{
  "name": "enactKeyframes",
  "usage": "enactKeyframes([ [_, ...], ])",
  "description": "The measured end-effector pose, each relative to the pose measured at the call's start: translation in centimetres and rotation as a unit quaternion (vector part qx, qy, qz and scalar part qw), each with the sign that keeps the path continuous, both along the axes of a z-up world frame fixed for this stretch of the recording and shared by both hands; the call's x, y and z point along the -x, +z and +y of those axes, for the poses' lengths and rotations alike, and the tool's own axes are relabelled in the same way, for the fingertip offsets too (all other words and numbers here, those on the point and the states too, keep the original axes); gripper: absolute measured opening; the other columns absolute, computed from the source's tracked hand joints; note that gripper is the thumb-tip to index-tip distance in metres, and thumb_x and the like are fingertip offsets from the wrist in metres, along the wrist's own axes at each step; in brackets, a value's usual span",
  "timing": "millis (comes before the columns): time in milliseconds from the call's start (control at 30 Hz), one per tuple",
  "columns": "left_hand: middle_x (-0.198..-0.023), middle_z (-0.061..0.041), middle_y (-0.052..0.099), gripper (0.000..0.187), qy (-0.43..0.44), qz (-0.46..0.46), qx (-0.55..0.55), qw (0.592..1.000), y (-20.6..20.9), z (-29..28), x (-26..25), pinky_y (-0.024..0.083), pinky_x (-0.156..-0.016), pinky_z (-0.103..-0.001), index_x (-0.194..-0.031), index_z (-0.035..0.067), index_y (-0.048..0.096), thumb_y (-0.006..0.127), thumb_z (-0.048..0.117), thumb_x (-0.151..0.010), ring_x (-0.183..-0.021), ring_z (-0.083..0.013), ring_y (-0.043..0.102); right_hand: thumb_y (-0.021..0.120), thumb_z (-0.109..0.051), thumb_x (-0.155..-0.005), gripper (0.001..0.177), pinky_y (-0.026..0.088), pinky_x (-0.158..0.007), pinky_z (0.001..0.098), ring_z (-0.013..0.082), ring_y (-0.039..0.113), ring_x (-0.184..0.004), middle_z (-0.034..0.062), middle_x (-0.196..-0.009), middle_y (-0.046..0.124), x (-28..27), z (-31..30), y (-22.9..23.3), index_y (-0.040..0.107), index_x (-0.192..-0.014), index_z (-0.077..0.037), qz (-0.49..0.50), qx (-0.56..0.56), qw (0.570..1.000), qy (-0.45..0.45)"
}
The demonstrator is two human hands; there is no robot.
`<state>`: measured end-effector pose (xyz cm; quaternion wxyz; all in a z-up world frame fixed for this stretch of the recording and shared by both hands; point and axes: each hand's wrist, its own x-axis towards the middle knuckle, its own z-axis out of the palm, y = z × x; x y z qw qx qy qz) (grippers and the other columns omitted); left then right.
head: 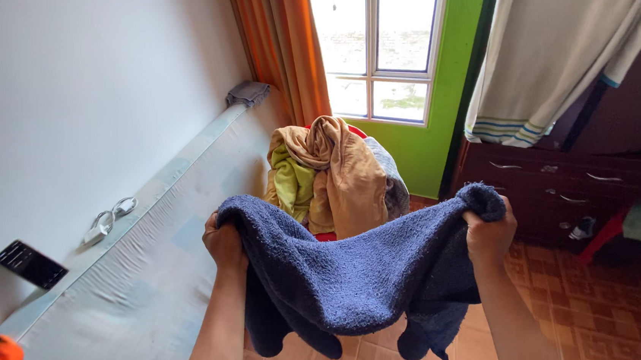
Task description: The person picks up several blankets and pillows from a bed, moves them to a red chair and a corner area, and then places the pillows back onto the bed.
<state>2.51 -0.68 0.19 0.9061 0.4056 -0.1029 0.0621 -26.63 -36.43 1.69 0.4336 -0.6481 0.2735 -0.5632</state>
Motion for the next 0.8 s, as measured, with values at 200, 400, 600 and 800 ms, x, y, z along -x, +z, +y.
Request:
enactKeyframes([
  [200, -0.090, -0.005, 0.070, 0.022, -0.003, -0.002, -0.018, 1.000, 0.1, -2.8, -8.7, 0.056, -0.071, -0.024, -0.103, -0.001, 0.070, 0.053, -0.007, -0.092, -0.076, -0.0113, 0.064, 0.074, 0.008, -0.081, 0.029, 0.054, -0.082, 0.0263, 0.0137, 0.067, -0.088, 0.0023, -0.099, 0.072, -8.0, -3.6, -0.9, 0.070, -0.106, -0.004, -0.097, -0.023, 0.995, 0.031],
  [400, -0.091, -0.003, 0.070, 0.014, -0.027, 0.022, -0.031, 0.999, 2.7, -5.2, -16.3, 0.057, -0.072, -0.024, -0.102, 0.000, 0.070, 0.057, -0.003, -0.097, -0.078, -0.0099, 0.066, 0.074, 0.010, -0.079, 0.033, 0.057, -0.087, 0.0278, 0.0157, 0.070, -0.093, 0.0040, -0.104, 0.074, -15.9, -6.9, -1.0, 0.071, -0.110, -0.002, -0.134, -0.041, 0.990, 0.020],
  [600, -0.090, -0.005, 0.071, 0.016, -0.066, 0.021, -0.040, 0.997, 5.4, -6.9, -22.1, 0.058, -0.070, -0.025, -0.102, 0.001, 0.070, 0.054, -0.001, -0.099, -0.076, -0.0118, 0.067, 0.075, 0.013, -0.078, 0.037, 0.057, -0.090, 0.0287, 0.0160, 0.070, -0.095, 0.0042, -0.107, 0.073, -22.5, -7.9, 0.1, 0.070, -0.112, -0.002, -0.188, -0.045, 0.980, 0.054],
  [800, -0.092, -0.004, 0.069, 0.015, -0.074, -0.029, -0.027, 0.996, 6.7, -9.6, -27.1, 0.054, -0.066, -0.024, -0.104, -0.001, 0.071, 0.057, -0.005, -0.099, -0.075, -0.0101, 0.063, 0.074, 0.013, -0.075, 0.042, 0.057, -0.094, 0.0297, 0.0180, 0.071, -0.099, 0.0048, -0.109, 0.073, -28.4, -9.8, 1.5, 0.070, -0.114, -0.002, -0.195, -0.048, 0.978, 0.064],
])
